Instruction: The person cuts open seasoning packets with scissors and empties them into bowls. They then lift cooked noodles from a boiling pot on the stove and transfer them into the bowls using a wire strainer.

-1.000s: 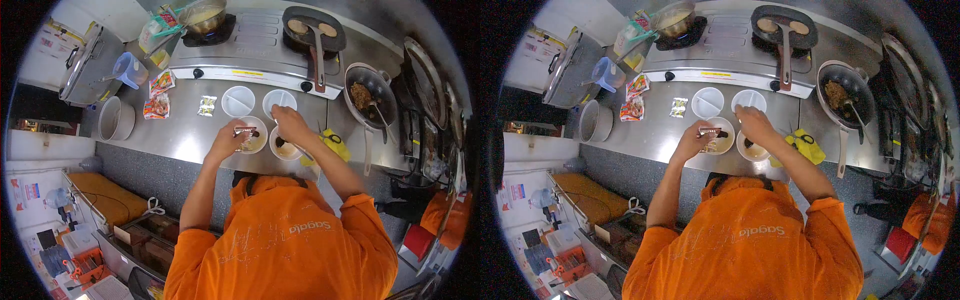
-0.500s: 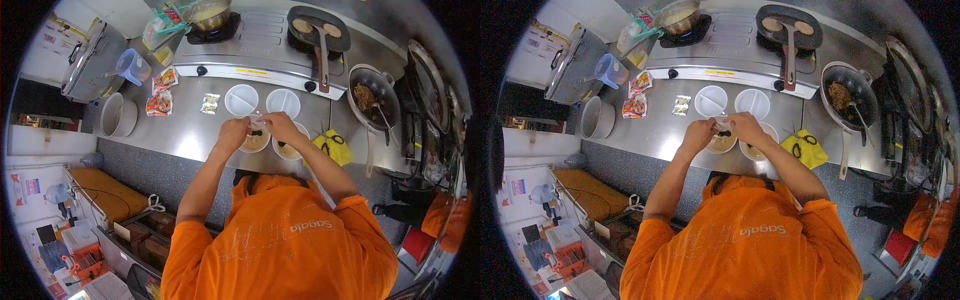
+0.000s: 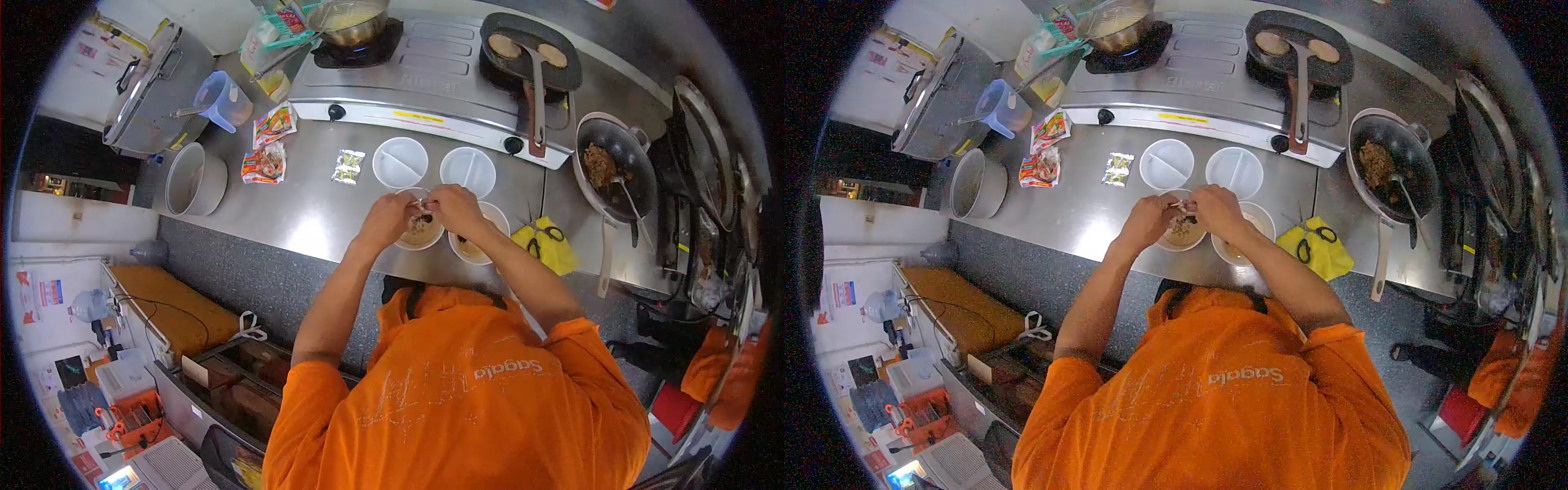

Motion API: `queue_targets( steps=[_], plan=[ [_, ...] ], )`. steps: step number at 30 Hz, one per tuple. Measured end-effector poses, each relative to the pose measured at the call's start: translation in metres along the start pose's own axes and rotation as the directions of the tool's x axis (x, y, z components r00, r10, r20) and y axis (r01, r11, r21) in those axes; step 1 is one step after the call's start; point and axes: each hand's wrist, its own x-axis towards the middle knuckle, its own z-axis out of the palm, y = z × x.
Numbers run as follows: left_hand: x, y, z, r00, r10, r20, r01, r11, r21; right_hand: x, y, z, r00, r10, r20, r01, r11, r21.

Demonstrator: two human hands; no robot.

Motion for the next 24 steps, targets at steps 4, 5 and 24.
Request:
queue_targets(
  steps=[4,5,24],
  plan=[
    [0.000,0.001,-0.006,0.995,0.016,-0.094,-0.020,0.999,-0.036,0.003,0.000,-0.004,1.000,0.021,0.023,-0.021,1.000,-0.011],
    [-0.001,0.000,-0.004,1.000,0.000,-0.030,0.000,1.000,0.022,0.003,0.000,-0.006,0.997,0.053,0.057,-0.053,0.999,-0.010],
    [0.005,-0.005,-0.001,0.994,-0.062,-0.089,0.052,0.993,-0.109,0.005,-0.012,-0.011,0.995,-0.002,0.095,0.008,0.997,-0.071]
  ],
)
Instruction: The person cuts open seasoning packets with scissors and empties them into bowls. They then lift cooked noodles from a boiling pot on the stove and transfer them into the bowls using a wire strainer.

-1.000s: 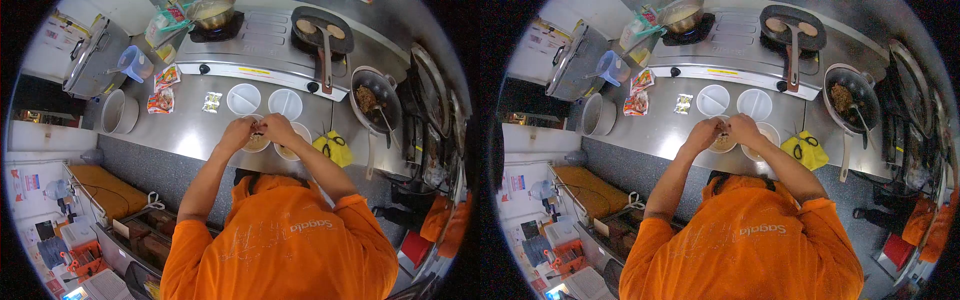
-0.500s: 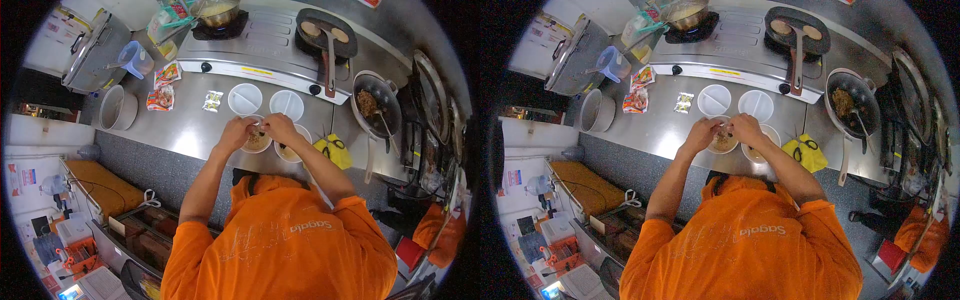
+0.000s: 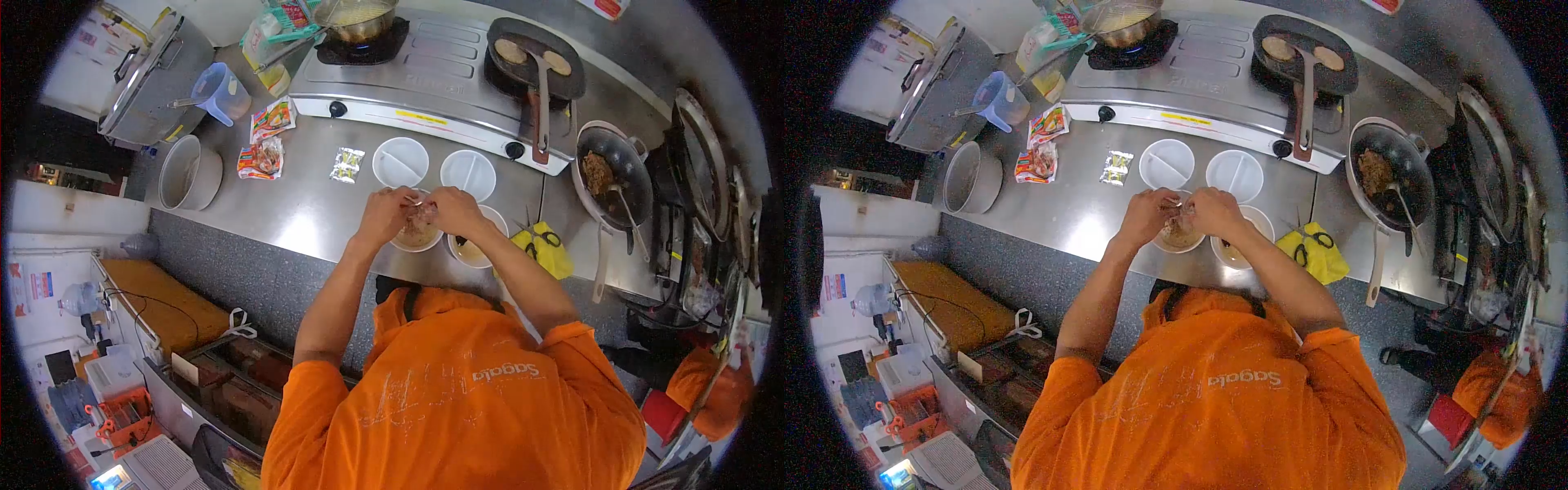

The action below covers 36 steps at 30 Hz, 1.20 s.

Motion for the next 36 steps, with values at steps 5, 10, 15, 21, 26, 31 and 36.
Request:
queue_targets(
  steps=[5,10,15,21,26,31,36],
  plan=[
    [0.001,-0.001,0.000,0.998,-0.030,0.056,0.026,0.997,0.072,0.008,0.006,0.006,0.996,-0.003,0.092,0.011,0.996,-0.088],
    [-0.004,-0.011,0.003,0.992,0.042,-0.120,-0.044,0.999,-0.009,0.007,0.005,0.001,0.998,-0.025,0.057,0.030,0.996,-0.087],
    [-0.005,-0.017,0.005,0.997,-0.061,-0.049,0.053,0.985,-0.163,0.008,0.005,0.002,0.995,-0.079,0.056,0.083,0.994,-0.068],
    [-0.007,0.000,-0.008,0.999,0.031,-0.009,-0.030,0.995,0.093,0.007,0.002,-0.001,0.988,0.016,0.155,0.002,0.993,-0.114],
    [-0.006,-0.021,-0.001,0.998,-0.027,0.062,0.024,0.998,0.061,0.006,-0.008,-0.014,0.997,-0.001,0.072,0.006,0.997,-0.075],
    [-0.004,-0.015,0.001,0.997,-0.030,0.067,0.026,0.998,0.063,0.011,0.005,0.000,0.995,-0.049,0.086,0.047,0.999,0.019],
    [-0.012,-0.014,0.005,0.996,-0.076,-0.045,0.075,0.997,-0.032,0.011,0.008,0.001,0.997,-0.059,0.053,0.061,0.998,-0.030]
  ],
)
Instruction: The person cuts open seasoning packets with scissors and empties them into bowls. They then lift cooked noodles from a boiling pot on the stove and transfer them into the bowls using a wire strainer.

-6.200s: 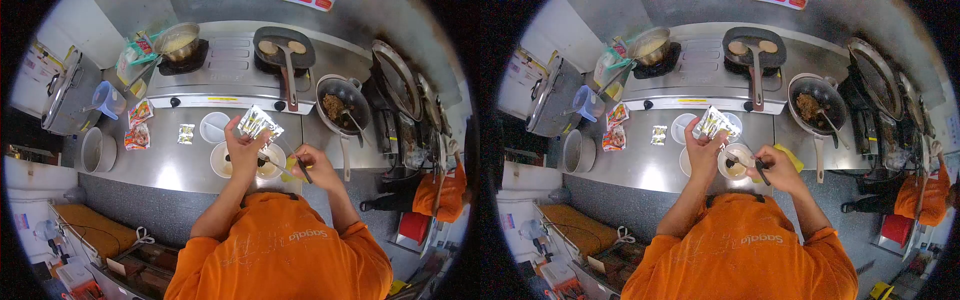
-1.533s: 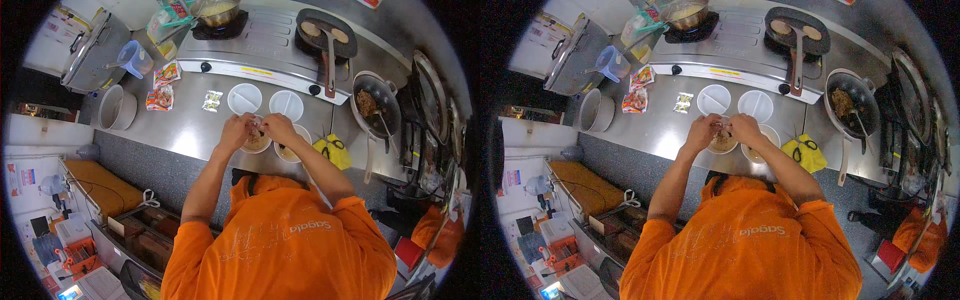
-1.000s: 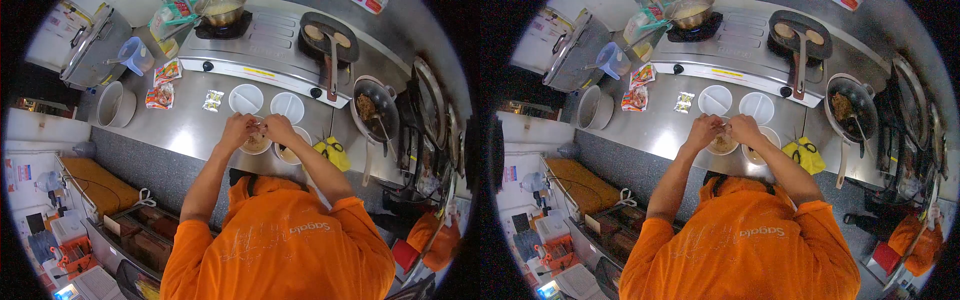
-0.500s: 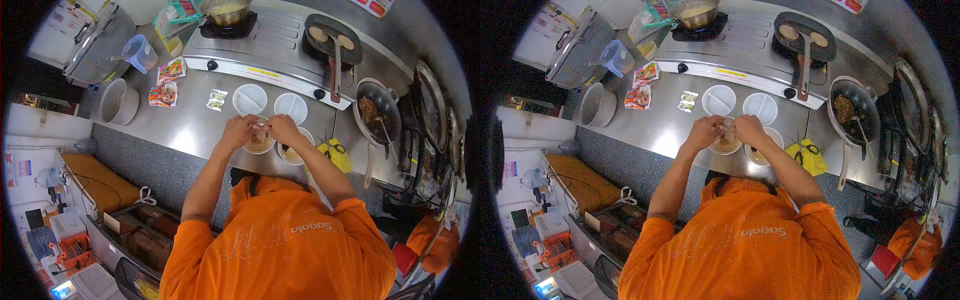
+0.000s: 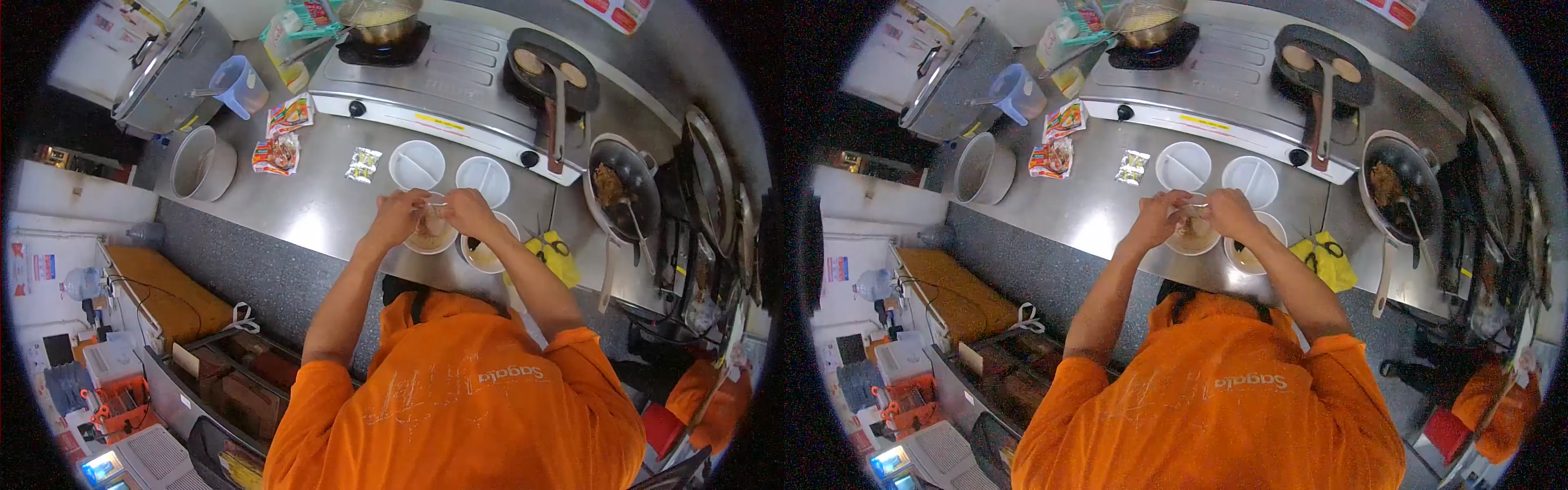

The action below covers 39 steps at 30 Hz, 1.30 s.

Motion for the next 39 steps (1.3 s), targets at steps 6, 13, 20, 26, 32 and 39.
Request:
queue_targets(
  steps=[6,13,20,26,32,39],
  plan=[
    [0.005,-0.007,0.002,0.994,-0.031,0.108,0.030,0.999,0.014,-0.003,-0.003,0.002,0.997,-0.038,-0.070,0.040,0.999,0.033],
    [0.021,-0.041,0.001,0.986,0.093,0.138,-0.043,0.944,-0.326,-0.012,-0.028,-0.035,0.974,0.207,0.092,-0.217,0.969,0.116],
    [0.024,-0.129,-0.113,0.847,-0.455,0.276,0.303,-0.015,-0.953,0.042,-0.072,-0.027,0.933,0.335,-0.130,-0.217,0.815,0.538],
    [0.022,-0.242,-0.190,0.708,-0.700,0.091,0.106,-0.023,-0.994,0.187,-0.150,0.091,0.964,0.259,-0.065,-0.142,0.704,0.695],
    [-0.011,-0.237,-0.215,0.498,-0.863,0.087,0.395,0.137,-0.908,0.305,-0.214,0.170,0.943,0.333,0.014,-0.247,0.670,0.700],
    [-0.048,-0.261,-0.208,0.683,-0.730,0.012,0.488,0.444,-0.751,0.259,-0.130,0.145,0.807,0.468,-0.361,-0.560,0.800,-0.214]
  ],
)
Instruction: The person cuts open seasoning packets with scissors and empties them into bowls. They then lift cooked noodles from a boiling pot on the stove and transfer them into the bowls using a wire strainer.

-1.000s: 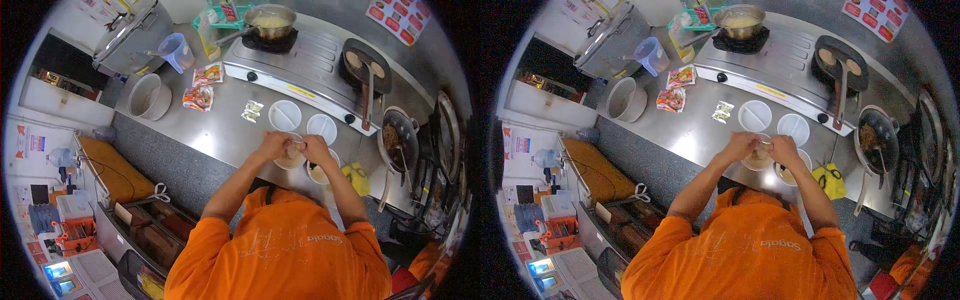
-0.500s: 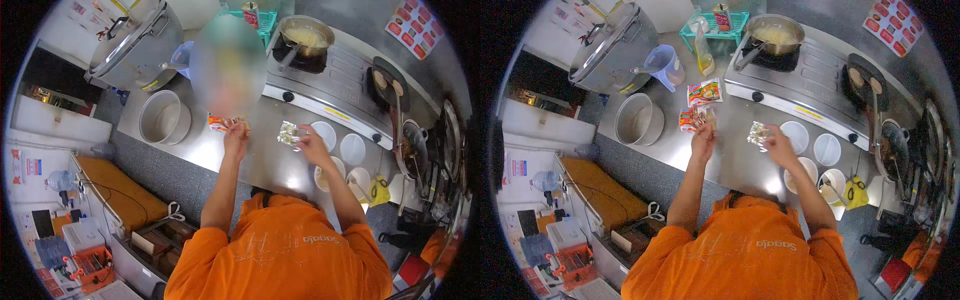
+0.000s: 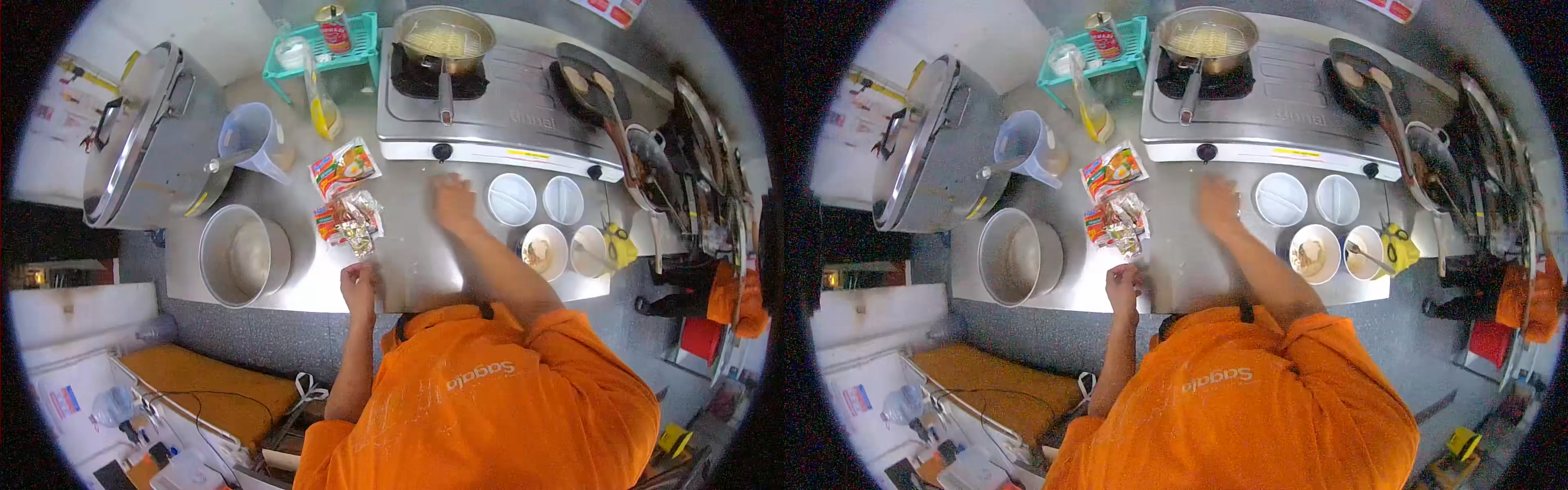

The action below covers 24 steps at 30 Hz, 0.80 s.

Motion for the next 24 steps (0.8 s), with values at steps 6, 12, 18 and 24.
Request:
queue_targets(
  steps=[6,12,18,24],
  plan=[
    [-0.003,0.042,0.058,0.828,0.286,0.482,-0.473,0.819,0.326,-0.012,0.056,0.041,0.978,-0.024,0.206,0.012,0.998,0.060],
    [0.007,0.085,0.098,0.326,0.358,0.875,-0.943,0.186,0.275,-0.074,0.023,-0.071,0.963,-0.229,0.143,0.045,0.656,0.753],
    [-0.048,0.137,0.111,0.217,0.086,0.972,-0.964,0.176,0.200,-0.121,0.045,-0.132,0.976,-0.154,0.155,-0.045,0.552,0.833],
    [-0.101,0.192,0.129,0.264,-0.064,0.963,-0.867,0.422,0.266,-0.145,0.075,-0.187,0.970,-0.158,0.183,-0.118,0.352,0.928]
  ],
)
